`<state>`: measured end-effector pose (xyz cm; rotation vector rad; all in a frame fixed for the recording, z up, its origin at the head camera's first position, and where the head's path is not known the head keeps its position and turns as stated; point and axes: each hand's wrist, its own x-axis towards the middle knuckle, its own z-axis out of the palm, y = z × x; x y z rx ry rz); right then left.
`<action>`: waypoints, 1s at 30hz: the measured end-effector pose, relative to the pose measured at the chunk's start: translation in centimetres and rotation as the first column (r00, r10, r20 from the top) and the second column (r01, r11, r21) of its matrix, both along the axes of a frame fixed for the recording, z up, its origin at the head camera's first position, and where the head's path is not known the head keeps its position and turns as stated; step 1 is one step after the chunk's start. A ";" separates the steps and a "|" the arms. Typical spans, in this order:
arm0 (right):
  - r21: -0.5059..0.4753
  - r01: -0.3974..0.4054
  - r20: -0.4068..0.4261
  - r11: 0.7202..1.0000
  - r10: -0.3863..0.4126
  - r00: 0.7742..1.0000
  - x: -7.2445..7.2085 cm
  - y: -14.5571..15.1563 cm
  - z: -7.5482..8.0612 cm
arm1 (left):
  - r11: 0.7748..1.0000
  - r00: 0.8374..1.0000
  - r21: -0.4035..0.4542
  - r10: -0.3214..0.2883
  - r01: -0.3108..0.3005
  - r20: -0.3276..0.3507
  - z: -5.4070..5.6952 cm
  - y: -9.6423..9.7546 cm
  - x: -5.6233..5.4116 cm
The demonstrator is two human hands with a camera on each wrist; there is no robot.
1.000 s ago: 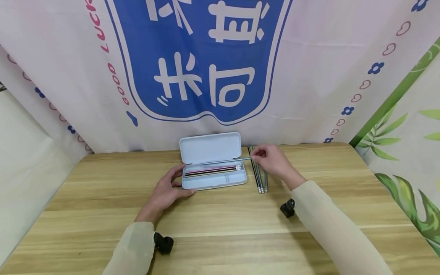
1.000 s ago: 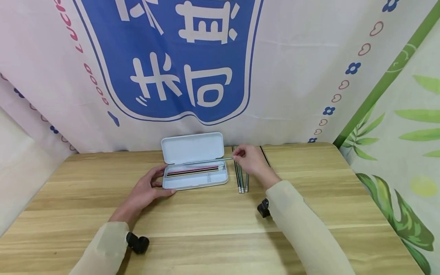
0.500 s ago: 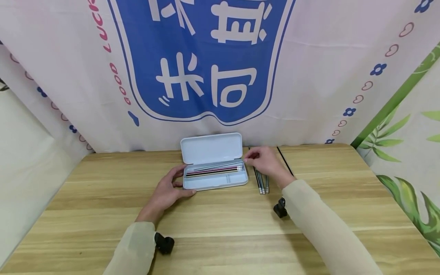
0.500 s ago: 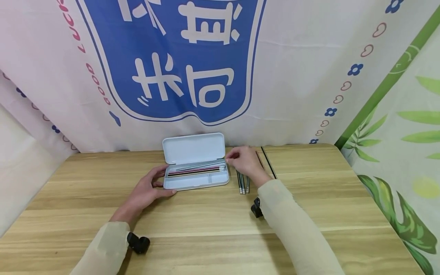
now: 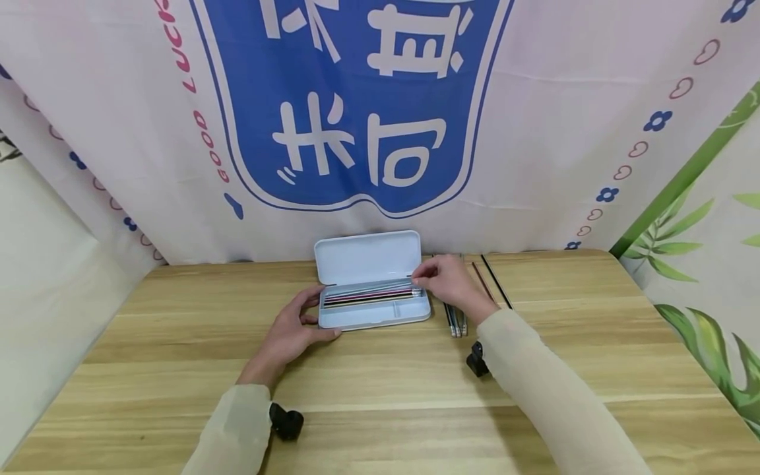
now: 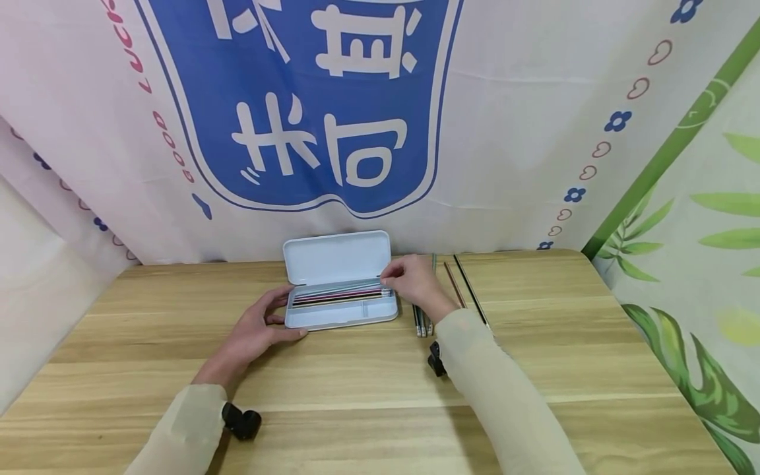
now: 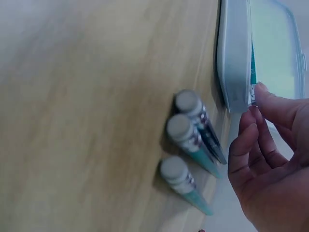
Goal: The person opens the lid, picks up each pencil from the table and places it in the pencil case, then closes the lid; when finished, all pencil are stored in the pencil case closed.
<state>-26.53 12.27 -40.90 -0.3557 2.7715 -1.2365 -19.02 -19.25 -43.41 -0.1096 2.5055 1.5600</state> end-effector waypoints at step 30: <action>0.207 -0.024 -0.036 0.978 0.032 0.999 0.3 -1.0 0.0 | 1.000 1.000 0.016 0.003 -0.003 0.004 -0.1 -0.1 0.1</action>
